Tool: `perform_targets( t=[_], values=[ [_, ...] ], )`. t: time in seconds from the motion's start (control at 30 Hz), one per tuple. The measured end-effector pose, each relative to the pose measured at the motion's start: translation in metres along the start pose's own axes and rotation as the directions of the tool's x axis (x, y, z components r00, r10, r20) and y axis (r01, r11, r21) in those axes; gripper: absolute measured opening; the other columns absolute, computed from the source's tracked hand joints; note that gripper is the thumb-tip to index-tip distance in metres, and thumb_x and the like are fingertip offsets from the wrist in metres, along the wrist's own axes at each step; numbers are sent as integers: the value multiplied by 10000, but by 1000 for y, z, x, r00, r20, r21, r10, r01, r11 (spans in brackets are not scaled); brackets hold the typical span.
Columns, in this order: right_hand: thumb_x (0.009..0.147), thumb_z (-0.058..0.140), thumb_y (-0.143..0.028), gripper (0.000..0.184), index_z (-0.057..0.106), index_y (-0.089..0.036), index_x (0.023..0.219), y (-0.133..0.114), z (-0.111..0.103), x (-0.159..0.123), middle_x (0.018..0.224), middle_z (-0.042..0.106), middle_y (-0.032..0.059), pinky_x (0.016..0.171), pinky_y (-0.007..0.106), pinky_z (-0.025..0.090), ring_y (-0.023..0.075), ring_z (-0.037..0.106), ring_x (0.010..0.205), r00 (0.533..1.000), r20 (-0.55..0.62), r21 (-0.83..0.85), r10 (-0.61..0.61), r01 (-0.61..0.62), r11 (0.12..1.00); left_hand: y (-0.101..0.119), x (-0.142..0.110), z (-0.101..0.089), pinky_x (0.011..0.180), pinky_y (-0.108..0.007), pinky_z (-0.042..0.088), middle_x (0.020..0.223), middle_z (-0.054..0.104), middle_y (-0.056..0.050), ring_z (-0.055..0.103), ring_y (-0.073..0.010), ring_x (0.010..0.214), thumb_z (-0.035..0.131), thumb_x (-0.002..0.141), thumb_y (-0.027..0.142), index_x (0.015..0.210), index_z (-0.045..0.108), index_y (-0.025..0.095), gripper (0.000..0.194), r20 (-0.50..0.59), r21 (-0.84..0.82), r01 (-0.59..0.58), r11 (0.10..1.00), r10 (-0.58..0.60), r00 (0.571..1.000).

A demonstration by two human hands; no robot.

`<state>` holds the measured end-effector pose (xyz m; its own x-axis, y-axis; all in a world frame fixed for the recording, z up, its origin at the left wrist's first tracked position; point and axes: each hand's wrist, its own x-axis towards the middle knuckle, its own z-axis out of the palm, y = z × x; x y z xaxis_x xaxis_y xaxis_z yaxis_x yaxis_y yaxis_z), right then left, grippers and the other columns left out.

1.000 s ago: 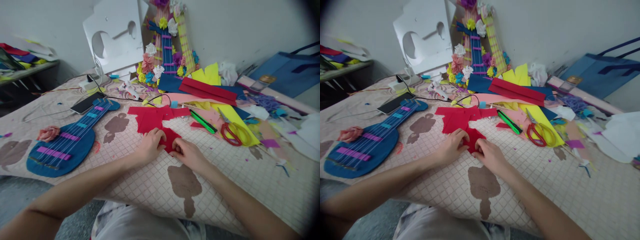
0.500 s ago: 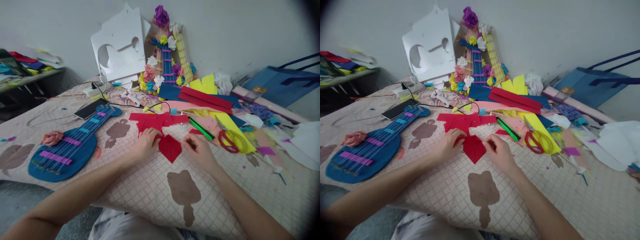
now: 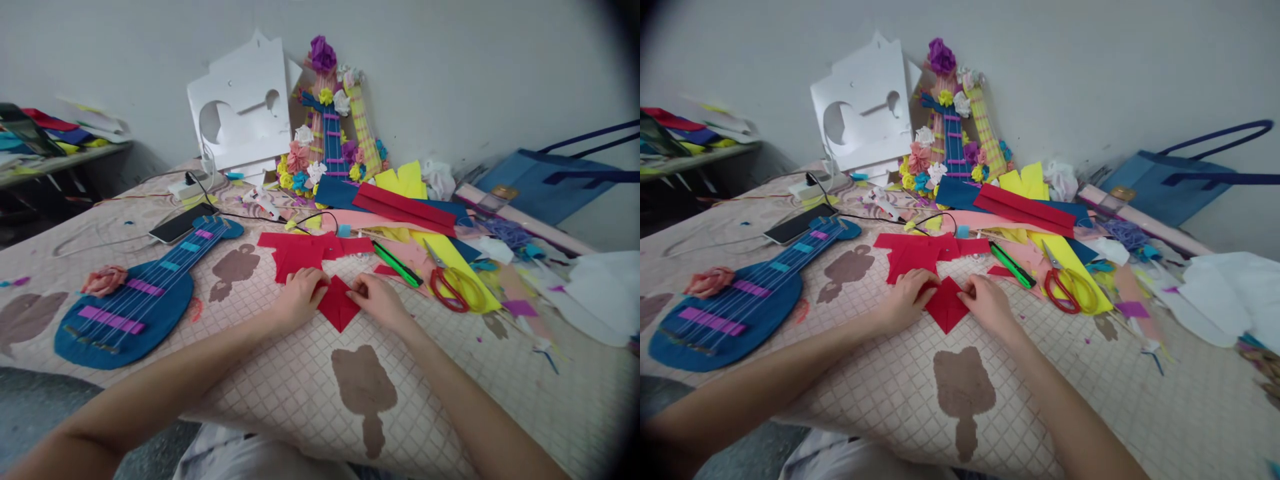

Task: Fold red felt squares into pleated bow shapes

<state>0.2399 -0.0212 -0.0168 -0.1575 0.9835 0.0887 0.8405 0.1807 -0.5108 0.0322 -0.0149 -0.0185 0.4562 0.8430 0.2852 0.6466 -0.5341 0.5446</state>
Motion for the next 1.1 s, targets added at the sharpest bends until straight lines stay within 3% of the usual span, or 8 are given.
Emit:
perform_targets(
  t=[0.2, 0.33, 0.5, 0.63, 0.77, 0.87, 1.0, 1.1],
  values=[
    [803, 563, -292, 151, 485, -205, 708, -3, -4, -3, 641, 534, -27, 541, 263, 358, 127, 472, 570, 998, 30, 230, -62, 53, 972, -7, 7, 1, 753, -317, 455, 891, 639, -40, 583, -177, 839, 563, 848, 301, 924, 581, 177, 147, -46, -96, 64, 993, -69, 997],
    [811, 588, -334, 167, 482, -210, 776, -3, -5, -6, 732, 549, -13, 591, 267, 413, 131, 521, 642, 996, 14, 453, -89, 73, 888, -9, 10, -3, 665, -257, 427, 783, 608, -15, 548, -135, 718, 606, 787, 225, 771, 568, 155, 81, -30, -231, 71, 970, -80, 996],
    [836, 571, -286, 231, 420, -254, 1008, -5, -2, -8, 845, 566, -6, 663, 268, 438, 138, 559, 755, 988, -21, 643, -150, 128, 755, -11, 11, -7, 507, -191, 344, 615, 532, 39, 474, -83, 556, 610, 792, 304, 780, 536, 151, 170, 108, -531, 149, 834, -108, 988],
    [824, 541, -223, 89, 480, -235, 887, -5, 0, -8, 803, 523, -13, 656, 259, 420, 127, 529, 727, 985, -87, 603, -145, 169, 780, -10, 10, -11, 467, -178, 325, 574, 505, 63, 463, -72, 494, 636, 778, 349, 983, 523, 148, 308, 283, -630, 337, 700, -198, 938],
    [820, 513, -229, 69, 562, -215, 867, 0, -1, -10, 812, 598, 10, 669, 279, 445, 145, 561, 739, 996, -69, 589, -58, 88, 803, -8, 6, -13, 505, -203, 420, 637, 556, 55, 552, -100, 539, 752, 646, 232, 1187, 417, 138, 644, 478, -702, 471, 533, -137, 868],
    [852, 451, -218, 183, 615, -210, 932, 3, -5, -14, 902, 650, 34, 727, 303, 469, 158, 597, 812, 997, -26, 548, -75, 77, 833, -7, 4, -13, 522, -211, 447, 664, 554, 53, 570, -104, 563, 712, 656, 158, 1199, 409, 147, 622, 410, -722, 428, 543, -163, 898],
    [846, 475, -176, 217, 622, -220, 999, 2, -7, -23, 964, 667, 35, 715, 294, 484, 157, 614, 829, 990, -55, 426, -134, 144, 893, -11, 4, -11, 507, -194, 440, 707, 518, 49, 553, -80, 552, 640, 723, 140, 1149, 457, 162, 464, 225, -649, 323, 689, -232, 946],
    [838, 528, -160, 166, 626, -220, 958, 1, -5, -27, 917, 656, 33, 659, 281, 474, 152, 599, 765, 959, -127, 232, -255, 279, 932, -17, 5, -9, 578, -223, 486, 843, 561, 8, 591, -84, 616, 626, 729, 113, 1139, 460, 167, 445, 98, -587, 228, 777, -211, 973]
  ],
)
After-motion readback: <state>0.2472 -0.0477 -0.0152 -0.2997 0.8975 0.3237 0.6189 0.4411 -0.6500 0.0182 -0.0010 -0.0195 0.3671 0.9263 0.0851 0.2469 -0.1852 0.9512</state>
